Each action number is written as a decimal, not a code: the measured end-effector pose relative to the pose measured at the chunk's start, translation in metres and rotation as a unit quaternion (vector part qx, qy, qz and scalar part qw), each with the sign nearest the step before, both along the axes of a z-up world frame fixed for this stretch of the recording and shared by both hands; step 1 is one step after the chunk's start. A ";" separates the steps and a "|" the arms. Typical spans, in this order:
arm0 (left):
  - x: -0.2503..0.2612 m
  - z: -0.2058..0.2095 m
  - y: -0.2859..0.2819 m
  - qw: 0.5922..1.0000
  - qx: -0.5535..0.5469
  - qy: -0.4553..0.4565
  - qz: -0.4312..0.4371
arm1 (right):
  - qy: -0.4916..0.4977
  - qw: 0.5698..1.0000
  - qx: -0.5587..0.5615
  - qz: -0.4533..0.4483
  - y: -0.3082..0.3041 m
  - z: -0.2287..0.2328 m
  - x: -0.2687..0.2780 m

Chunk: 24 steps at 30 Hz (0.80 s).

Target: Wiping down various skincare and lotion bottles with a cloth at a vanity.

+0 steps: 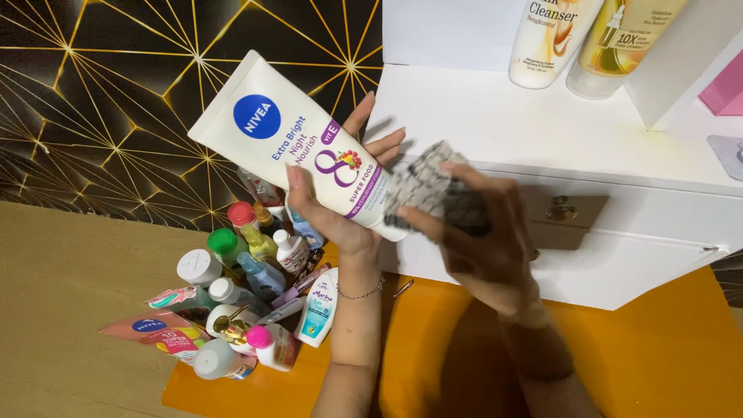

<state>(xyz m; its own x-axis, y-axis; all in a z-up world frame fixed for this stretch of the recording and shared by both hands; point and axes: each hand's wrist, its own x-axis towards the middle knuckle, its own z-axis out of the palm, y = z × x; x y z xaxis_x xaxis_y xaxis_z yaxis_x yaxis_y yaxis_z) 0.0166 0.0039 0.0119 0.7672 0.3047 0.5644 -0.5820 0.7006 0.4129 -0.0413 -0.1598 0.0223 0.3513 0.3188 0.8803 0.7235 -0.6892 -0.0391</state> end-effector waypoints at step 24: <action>-0.011 -0.009 -0.015 0.993 -0.097 -0.055 -0.029 | 0.114 0.976 0.067 0.173 0.001 -0.007 0.018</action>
